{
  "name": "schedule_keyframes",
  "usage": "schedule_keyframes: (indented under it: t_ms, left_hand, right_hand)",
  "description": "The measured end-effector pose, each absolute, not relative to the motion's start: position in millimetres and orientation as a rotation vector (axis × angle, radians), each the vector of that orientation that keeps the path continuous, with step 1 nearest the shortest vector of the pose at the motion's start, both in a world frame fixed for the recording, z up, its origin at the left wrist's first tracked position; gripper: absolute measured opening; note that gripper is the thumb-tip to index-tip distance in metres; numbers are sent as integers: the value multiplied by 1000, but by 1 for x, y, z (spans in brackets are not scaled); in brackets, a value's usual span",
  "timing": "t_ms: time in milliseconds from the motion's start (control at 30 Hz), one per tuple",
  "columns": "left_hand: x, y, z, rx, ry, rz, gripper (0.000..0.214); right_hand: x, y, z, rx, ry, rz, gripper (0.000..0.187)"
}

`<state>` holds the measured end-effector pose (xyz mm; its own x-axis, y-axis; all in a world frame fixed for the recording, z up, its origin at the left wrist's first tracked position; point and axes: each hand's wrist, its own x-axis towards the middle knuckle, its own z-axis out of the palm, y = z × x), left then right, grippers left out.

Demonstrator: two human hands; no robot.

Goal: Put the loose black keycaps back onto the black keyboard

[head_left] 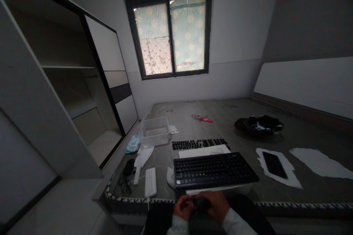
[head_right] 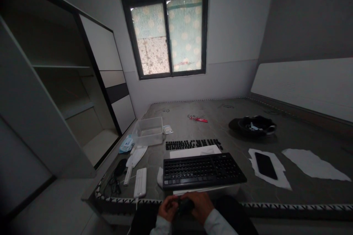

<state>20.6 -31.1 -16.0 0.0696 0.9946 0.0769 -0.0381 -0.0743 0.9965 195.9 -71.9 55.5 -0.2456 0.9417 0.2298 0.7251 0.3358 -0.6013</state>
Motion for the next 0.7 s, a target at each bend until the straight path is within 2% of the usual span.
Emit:
schedule_keyframes:
  t_ms: [133, 400, 700]
  left_hand:
    - [23, -32, -22, 1314, 1084, 1299, 62]
    - [27, -31, -22, 1388, 1074, 1285, 60]
    - [32, -37, -6, 1302, 1151, 1281, 60]
  right_hand:
    - [198, -71, 53, -1495, -2073, 514, 48]
    - [202, -69, 52, -1429, -2068, 568, 49]
    - [204, -66, 55, -1331, -2002, 581, 42]
